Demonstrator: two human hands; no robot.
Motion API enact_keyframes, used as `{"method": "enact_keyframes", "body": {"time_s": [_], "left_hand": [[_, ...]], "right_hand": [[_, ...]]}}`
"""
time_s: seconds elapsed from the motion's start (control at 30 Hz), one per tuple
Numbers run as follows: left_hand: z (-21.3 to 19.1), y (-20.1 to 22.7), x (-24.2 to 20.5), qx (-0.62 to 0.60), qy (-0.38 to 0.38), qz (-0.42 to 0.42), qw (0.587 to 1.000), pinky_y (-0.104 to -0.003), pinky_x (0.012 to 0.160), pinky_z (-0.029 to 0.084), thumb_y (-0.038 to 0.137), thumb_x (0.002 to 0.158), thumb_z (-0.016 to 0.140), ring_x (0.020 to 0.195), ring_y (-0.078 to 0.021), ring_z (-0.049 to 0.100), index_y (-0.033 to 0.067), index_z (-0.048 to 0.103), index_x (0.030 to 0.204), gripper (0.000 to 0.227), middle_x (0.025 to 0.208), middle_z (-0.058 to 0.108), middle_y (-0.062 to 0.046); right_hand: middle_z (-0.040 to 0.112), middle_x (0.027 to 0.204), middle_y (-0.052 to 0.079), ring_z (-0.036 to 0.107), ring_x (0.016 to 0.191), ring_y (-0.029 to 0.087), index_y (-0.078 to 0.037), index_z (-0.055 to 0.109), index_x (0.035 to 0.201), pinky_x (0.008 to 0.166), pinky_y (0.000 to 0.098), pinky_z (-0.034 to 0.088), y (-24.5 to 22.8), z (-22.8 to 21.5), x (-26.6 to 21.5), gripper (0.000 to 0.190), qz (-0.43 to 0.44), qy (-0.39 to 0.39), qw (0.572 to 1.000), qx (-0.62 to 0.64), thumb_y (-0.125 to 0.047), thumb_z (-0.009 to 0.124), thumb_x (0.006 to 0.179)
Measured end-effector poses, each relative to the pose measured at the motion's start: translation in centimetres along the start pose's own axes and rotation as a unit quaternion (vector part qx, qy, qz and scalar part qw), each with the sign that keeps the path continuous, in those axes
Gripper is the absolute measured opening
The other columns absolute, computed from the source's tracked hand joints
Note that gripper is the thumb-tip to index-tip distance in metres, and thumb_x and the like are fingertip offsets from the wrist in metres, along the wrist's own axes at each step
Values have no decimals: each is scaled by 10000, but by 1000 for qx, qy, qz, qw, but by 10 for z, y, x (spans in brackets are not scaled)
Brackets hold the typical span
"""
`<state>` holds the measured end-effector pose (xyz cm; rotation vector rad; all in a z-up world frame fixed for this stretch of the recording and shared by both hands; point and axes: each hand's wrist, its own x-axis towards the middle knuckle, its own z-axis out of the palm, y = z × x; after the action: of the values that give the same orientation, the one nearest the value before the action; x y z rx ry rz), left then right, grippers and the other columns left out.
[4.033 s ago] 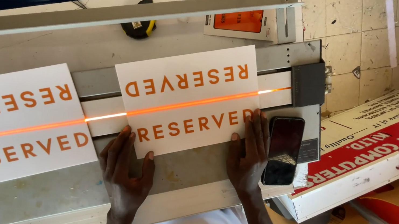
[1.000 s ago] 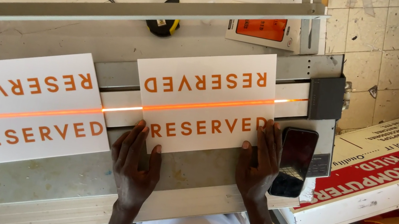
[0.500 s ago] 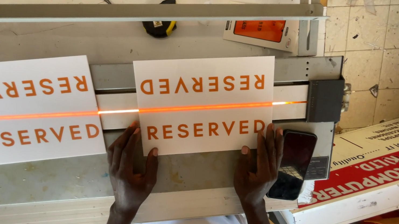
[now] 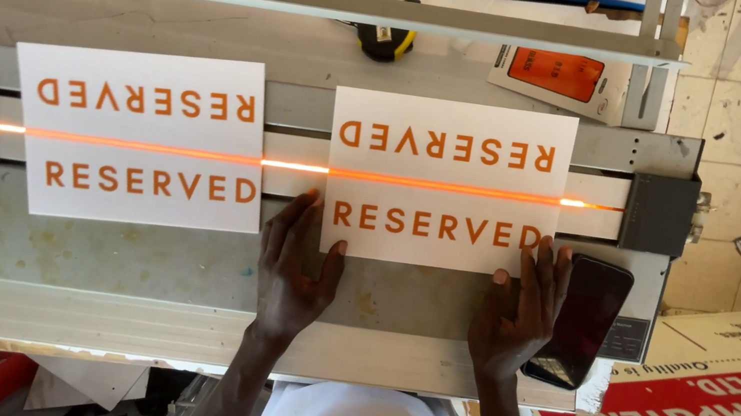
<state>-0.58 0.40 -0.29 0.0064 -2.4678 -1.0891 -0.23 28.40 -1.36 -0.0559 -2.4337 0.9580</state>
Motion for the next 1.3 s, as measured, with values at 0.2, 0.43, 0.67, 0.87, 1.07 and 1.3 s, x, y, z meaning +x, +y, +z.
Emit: {"method": "enact_keyframes", "body": {"time_s": [0.2, 0.43, 0.67, 0.87, 1.07, 1.3], "left_hand": [[0, 3, 2, -9, 28, 24, 999, -569, 1109, 600, 178, 1010, 865, 1308, -489, 720, -76, 734, 1401, 484, 1431, 696, -263], [-42, 12, -15, -118, 99, -4, 988, -484, 1009, 661, 143, 1086, 784, 1296, -431, 740, -18, 725, 1413, 369, 1401, 694, -192], [-184, -88, -21, 6, 151, -49, 987, -562, 1052, 600, 71, 1038, 804, 1330, -487, 661, -1, 706, 1427, 408, 1455, 636, -227], [-234, -173, 22, 58, 40, -160, 985, -665, 1225, 455, 208, 1046, 802, 1505, -545, 511, -8, 586, 1594, 628, 1612, 538, -319], [-245, -196, 28, 62, -30, -154, 986, -643, 1215, 468, 260, 1020, 833, 1487, -538, 531, -5, 577, 1610, 695, 1611, 554, -314], [-244, -204, 9, 39, -52, -141, 988, -638, 1260, 426, 267, 999, 844, 1513, -501, 494, 16, 578, 1624, 724, 1643, 539, -292]], "right_hand": [[683, 1597, 274, 462, 1616, 495, 60, 781, 1425, 1331, 636, 352, 3, 0, 1, 327, -41, 12, 998, 35, -101, 737, 1143], [653, 1614, 296, 522, 1551, 522, 93, 749, 1466, 1265, 640, 441, -22, -19, 0, 330, -133, 12, 989, 59, -64, 728, 1177], [748, 1431, 274, 747, 1289, 472, 34, 701, 1510, 1029, 521, 651, -158, 27, -31, 410, 0, -151, 952, 266, -13, 699, 1103], [656, 1520, 353, 651, 1401, 538, 46, 573, 1628, 1091, 581, 634, -235, 127, -30, 557, 8, -237, 954, 184, -198, 694, 1142], [721, 1442, 314, 712, 1345, 481, 20, 601, 1612, 1057, 586, 647, -238, 163, -41, 578, 13, -213, 975, 66, -326, 666, 1154], [690, 1514, 264, 619, 1465, 500, -47, 658, 1571, 1182, 634, 533, -230, 167, -63, 553, -7, -197, 980, 3, -362, 674, 1117]]}}
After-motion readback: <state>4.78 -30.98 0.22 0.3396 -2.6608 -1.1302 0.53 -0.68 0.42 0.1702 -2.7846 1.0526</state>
